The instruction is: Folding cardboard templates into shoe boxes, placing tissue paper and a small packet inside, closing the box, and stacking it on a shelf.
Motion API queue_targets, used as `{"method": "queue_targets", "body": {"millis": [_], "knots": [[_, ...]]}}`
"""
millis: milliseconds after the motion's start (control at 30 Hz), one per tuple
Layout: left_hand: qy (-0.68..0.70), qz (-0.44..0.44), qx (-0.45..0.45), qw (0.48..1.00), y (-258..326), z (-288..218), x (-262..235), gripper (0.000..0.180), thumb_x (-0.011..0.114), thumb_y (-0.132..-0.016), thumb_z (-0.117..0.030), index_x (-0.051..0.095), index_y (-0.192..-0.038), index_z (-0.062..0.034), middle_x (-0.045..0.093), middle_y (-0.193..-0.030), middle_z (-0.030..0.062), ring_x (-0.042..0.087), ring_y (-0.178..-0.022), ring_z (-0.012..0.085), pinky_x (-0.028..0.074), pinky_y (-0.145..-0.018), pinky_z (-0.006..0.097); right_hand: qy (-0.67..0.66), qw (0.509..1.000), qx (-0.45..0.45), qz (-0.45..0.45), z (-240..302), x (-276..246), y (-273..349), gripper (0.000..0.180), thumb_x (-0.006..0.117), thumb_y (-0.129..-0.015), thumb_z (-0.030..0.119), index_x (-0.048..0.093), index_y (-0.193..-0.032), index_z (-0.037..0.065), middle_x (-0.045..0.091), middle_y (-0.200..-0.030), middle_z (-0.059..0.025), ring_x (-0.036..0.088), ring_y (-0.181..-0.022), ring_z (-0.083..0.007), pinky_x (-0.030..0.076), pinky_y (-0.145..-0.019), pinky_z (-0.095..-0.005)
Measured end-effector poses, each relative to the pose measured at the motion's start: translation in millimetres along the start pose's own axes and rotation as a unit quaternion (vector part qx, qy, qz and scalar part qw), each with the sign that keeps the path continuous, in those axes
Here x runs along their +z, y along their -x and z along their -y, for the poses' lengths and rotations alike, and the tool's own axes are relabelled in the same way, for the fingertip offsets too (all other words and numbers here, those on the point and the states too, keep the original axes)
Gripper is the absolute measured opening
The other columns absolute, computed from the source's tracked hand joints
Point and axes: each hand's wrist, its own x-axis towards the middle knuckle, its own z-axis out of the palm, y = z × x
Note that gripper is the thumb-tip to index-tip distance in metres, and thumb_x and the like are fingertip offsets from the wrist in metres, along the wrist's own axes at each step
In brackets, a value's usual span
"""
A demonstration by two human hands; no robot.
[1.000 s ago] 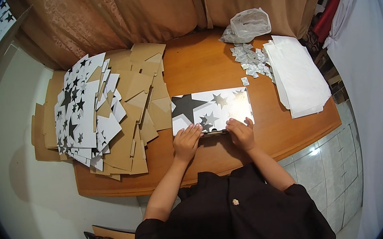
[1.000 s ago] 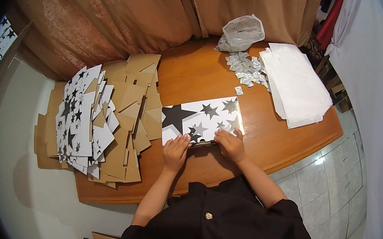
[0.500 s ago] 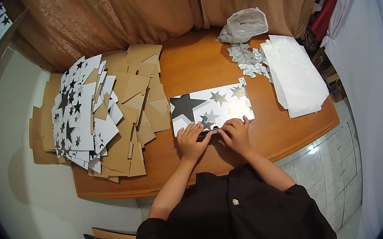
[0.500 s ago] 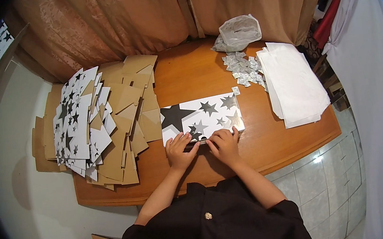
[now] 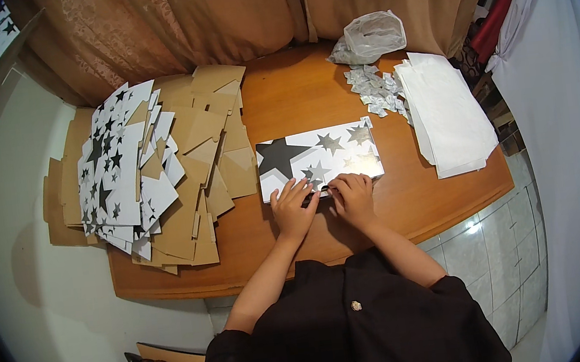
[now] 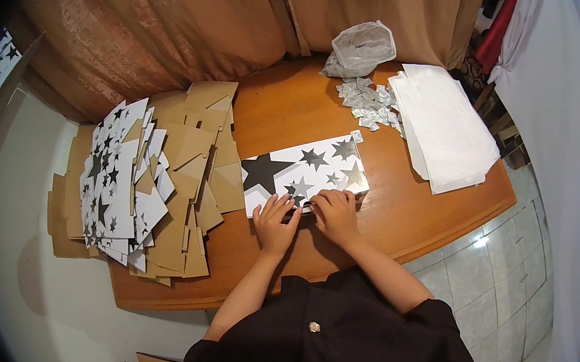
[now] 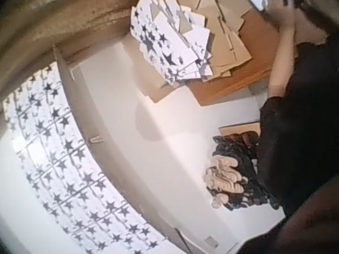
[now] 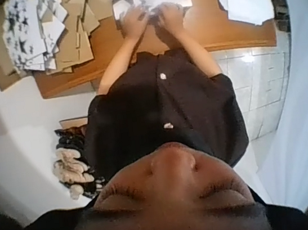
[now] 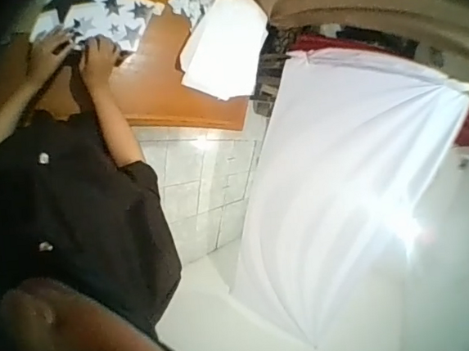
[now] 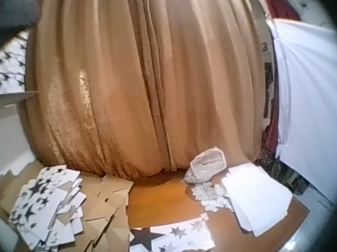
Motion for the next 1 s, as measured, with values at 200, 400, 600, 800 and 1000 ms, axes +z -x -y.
{"method": "queue_targets", "body": {"millis": [200,400,600,800,1000], "knots": [[-0.004,0.000,0.057,0.998,6,11,5,0.021,0.070,-0.076,-0.024,0.070,-0.091,-0.0086,0.067,-0.105,0.0060,0.057,-0.107,0.0239,0.035,-0.089,0.042,0.072,0.997,-0.010,0.032,3,2,-3,0.011,0.064,-0.077,0.015,0.060,-0.087,0.014,0.057,-0.084,0.0001,0.052,-0.081,-0.0203,0.033,-0.074,-0.0396],[0.000,-0.011,0.060,0.998,3,8,6,0.020,0.070,-0.077,-0.023,0.070,-0.090,-0.0086,0.067,-0.104,0.0067,0.058,-0.106,0.0241,0.036,-0.088,0.042,0.074,0.996,-0.015,0.039,3,-3,-8,0.012,0.065,-0.076,0.016,0.061,-0.087,0.015,0.056,-0.082,0.0008,0.052,-0.079,-0.0203,0.033,-0.074,-0.0401],[0.018,-0.004,0.034,0.999,1,9,7,0.016,0.069,-0.077,-0.022,0.070,-0.087,-0.0093,0.067,-0.102,0.0063,0.059,-0.105,0.0235,0.034,-0.089,0.041,-0.023,0.997,-0.060,0.029,-13,-4,-10,0.013,0.066,-0.075,0.013,0.063,-0.087,0.012,0.062,-0.092,-0.0018,0.058,-0.089,-0.0229,0.040,-0.084,-0.0445],[0.026,-0.014,0.026,0.999,0,10,11,0.014,0.070,-0.077,-0.021,0.070,-0.084,-0.0091,0.068,-0.100,0.0055,0.059,-0.104,0.0226,0.034,-0.088,0.040,-0.062,0.998,-0.017,0.028,-18,-7,-17,0.011,0.068,-0.071,0.010,0.062,-0.080,0.009,0.063,-0.072,-0.0065,0.063,-0.069,-0.0247,0.049,-0.062,-0.0346],[0.040,0.015,0.036,0.998,7,21,10,0.018,0.070,-0.076,-0.022,0.068,-0.091,-0.0111,0.067,-0.105,0.0030,0.058,-0.106,0.0208,0.034,-0.088,0.040,-0.268,0.948,0.120,0.119,-28,-26,-55,0.020,0.069,-0.072,0.017,0.065,-0.087,0.004,0.063,-0.083,-0.0121,0.062,-0.076,-0.0295,0.050,-0.069,-0.0346]]}}
